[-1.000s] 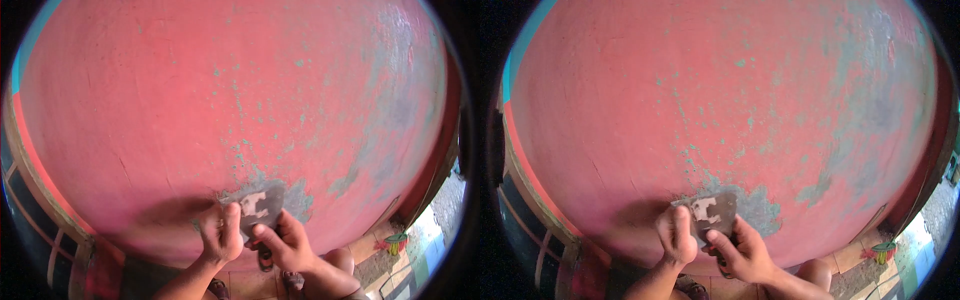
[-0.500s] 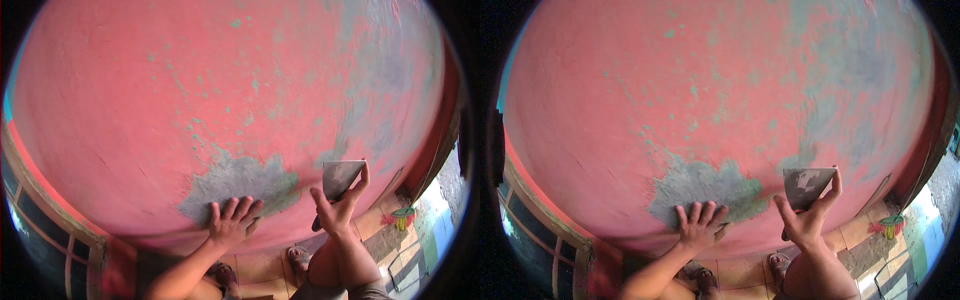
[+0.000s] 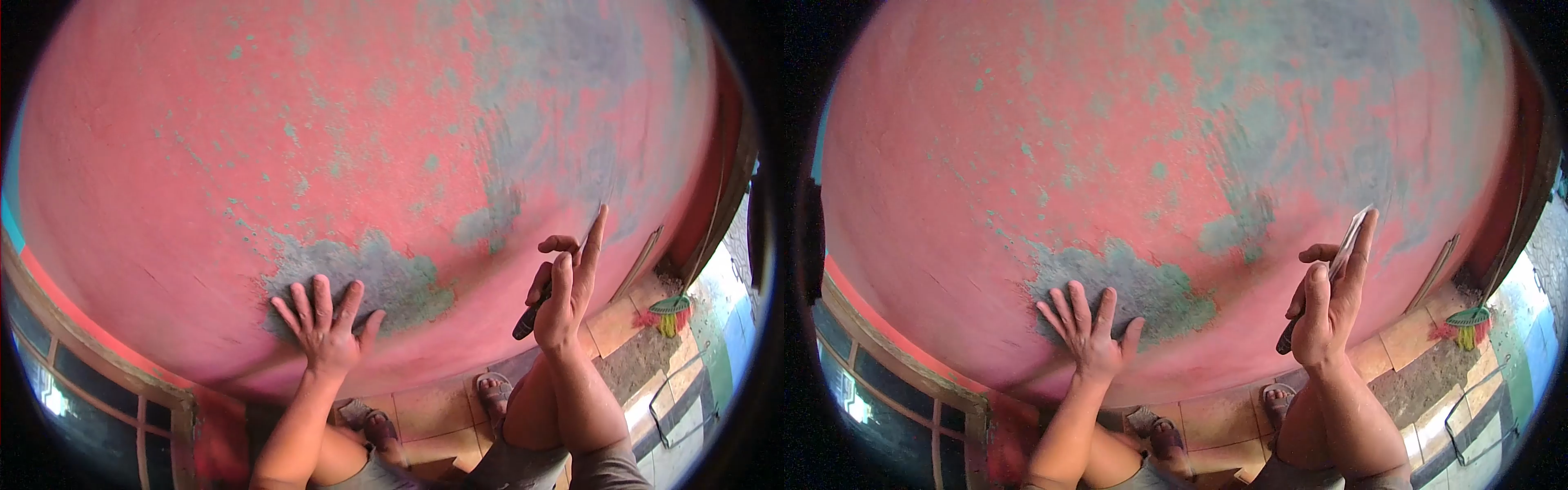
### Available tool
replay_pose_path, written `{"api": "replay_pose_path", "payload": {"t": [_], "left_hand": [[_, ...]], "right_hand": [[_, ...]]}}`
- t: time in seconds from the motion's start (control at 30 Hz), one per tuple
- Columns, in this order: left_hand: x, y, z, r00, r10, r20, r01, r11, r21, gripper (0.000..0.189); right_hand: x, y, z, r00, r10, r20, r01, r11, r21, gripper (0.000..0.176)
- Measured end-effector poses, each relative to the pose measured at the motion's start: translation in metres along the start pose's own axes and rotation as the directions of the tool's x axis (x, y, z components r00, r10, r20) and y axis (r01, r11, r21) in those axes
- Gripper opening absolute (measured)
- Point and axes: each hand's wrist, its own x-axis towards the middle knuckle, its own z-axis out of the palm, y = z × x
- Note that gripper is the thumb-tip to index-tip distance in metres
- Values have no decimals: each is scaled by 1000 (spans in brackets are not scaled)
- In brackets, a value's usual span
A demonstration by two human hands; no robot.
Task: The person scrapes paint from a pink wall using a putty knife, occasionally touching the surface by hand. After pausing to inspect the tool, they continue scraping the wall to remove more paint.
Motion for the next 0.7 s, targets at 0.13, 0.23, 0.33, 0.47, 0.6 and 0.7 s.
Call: {"api": "replay_pose_path", "payload": {"t": [0.13,0.23,0.33,0.47,0.6,0.7], "left_hand": [[8,6,-8,999,3,37,-3,1000,-18,76],[22,13,-14,998,26,56,-25,1000,-19,76],[31,18,-15,997,55,62,-54,998,-20,75],[18,40,1,999,20,49,-15,996,-93,73],[17,62,1,998,-29,63,43,974,-223,68],[22,65,-8,995,-82,59,100,895,-434,50]], "right_hand": [[2,-2,-11,1000,-17,-4,17,999,30,72],[1,-2,-13,1000,-3,25,2,998,70,74],[-4,-2,-7,998,2,58,-6,997,80,76],[-16,-2,3,983,10,183,-12,1000,10,81],[-29,-5,19,942,-70,328,149,963,-225,82],[-38,-17,27,891,-8,454,209,895,-394,80]]}}
